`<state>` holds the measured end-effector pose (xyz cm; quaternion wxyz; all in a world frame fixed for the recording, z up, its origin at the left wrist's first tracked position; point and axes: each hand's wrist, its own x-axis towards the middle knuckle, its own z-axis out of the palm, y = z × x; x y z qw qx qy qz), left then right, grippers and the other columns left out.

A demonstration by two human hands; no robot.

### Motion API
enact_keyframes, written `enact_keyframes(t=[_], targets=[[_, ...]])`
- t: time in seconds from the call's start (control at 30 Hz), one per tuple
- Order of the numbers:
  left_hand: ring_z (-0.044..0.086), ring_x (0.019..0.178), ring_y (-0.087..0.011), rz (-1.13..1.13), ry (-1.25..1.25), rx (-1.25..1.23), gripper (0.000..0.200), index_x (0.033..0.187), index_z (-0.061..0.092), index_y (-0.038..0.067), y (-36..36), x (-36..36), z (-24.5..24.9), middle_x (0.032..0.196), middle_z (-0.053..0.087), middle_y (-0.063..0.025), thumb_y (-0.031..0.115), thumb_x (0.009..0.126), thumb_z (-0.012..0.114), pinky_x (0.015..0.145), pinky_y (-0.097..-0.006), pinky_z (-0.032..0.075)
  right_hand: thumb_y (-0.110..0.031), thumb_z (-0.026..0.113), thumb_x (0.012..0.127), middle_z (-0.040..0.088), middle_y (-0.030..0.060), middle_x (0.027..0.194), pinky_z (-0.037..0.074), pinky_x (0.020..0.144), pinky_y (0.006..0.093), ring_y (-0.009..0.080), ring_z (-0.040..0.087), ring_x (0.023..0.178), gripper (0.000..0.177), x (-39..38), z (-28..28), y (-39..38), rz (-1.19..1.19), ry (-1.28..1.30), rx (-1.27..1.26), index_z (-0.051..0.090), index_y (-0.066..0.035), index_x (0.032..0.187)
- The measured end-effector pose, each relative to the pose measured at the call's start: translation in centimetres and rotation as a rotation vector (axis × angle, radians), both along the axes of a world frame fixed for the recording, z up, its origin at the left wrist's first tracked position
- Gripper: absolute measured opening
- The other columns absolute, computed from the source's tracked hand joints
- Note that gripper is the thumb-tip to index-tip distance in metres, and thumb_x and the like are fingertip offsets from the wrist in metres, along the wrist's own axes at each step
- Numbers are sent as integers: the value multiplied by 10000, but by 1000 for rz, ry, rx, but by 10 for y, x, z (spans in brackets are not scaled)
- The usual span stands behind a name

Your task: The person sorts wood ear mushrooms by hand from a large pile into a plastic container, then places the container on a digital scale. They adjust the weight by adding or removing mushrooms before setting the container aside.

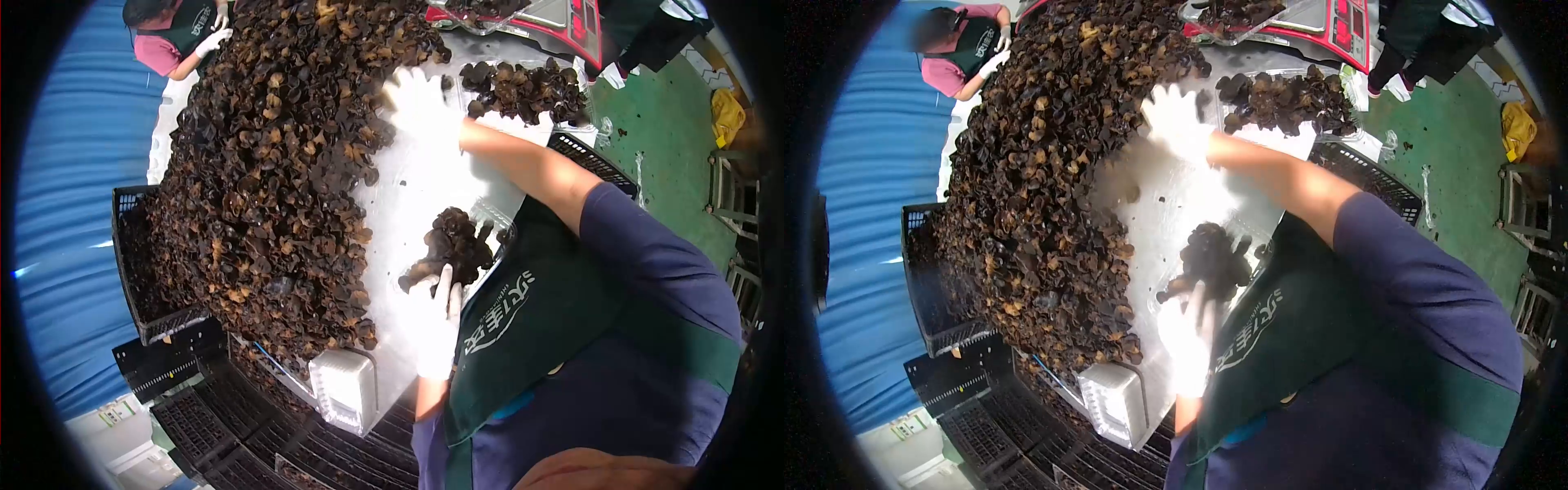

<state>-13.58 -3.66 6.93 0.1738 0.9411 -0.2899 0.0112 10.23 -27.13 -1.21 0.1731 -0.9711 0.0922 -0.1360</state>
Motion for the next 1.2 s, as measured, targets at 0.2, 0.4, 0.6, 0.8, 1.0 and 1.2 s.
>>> enact_keyframes(t=[0.2, 0.4, 0.6, 0.8, 1.0, 1.2], targets=[[583, 1059, -322, 233, 144, -161, 463, 1298, 583, 21, 8, 0, -1, 1184, 605, -178, 230, 896, 680, 948, -422, 472, -392, 504, 938, 545, 125, 1248, 462, 919, 516, 296, 524, 1137, 463, -83, 16, 57, 519, -254, -59, 537, -102, 1298], [591, 1054, -319, 270, 64, -274, 385, 1226, 625, 18, 21, 1, -2, 1149, 611, -189, 181, 883, 689, 919, -404, 482, -139, 552, 846, 655, 128, 974, 523, 723, 343, 213, 642, 888, 156, -50, 50, -1, 241, -190, -122, 670, -75, 924], [596, 1053, -345, 222, -31, -275, 344, 1197, 640, 26, 15, -2, -12, 1103, 634, -185, 147, 877, 676, 920, -428, 483, -225, 581, 806, 603, 148, 1003, 427, 767, 423, 283, 578, 935, 231, -49, 22, -26, 302, 46, -26, 636, -87, 982], [596, 1055, -339, 271, 28, -276, 340, 1211, 644, 48, 8, -1, 14, 1123, 635, -177, 157, 890, 662, 927, -431, 479, -237, 604, 807, 569, 133, 1007, 405, 793, 436, 293, 547, 958, 224, 1, 16, 11, 402, -253, 157, 622, -125, 1000], [608, 1020, -332, 277, -10, -216, 337, 1208, 643, 45, 16, 1, 12, 1135, 631, -173, 148, 888, 659, 911, -429, 486, -276, 665, 769, 572, 94, 1006, 403, 771, 408, 276, 541, 957, 230, 56, 10, 7, 324, -186, -171, 652, -119, 937], [620, 1012, -311, 225, 172, -592, 310, 1163, 647, 20, 0, 96, -1, 1123, 636, -177, 114, 868, 660, 912, -399, 492, -321, 671, 785, 598, 96, 1082, 408, 866, 419, 280, 525, 1033, 303, -23, 11, -8, 466, -241, 219, 649, -69, 952]])
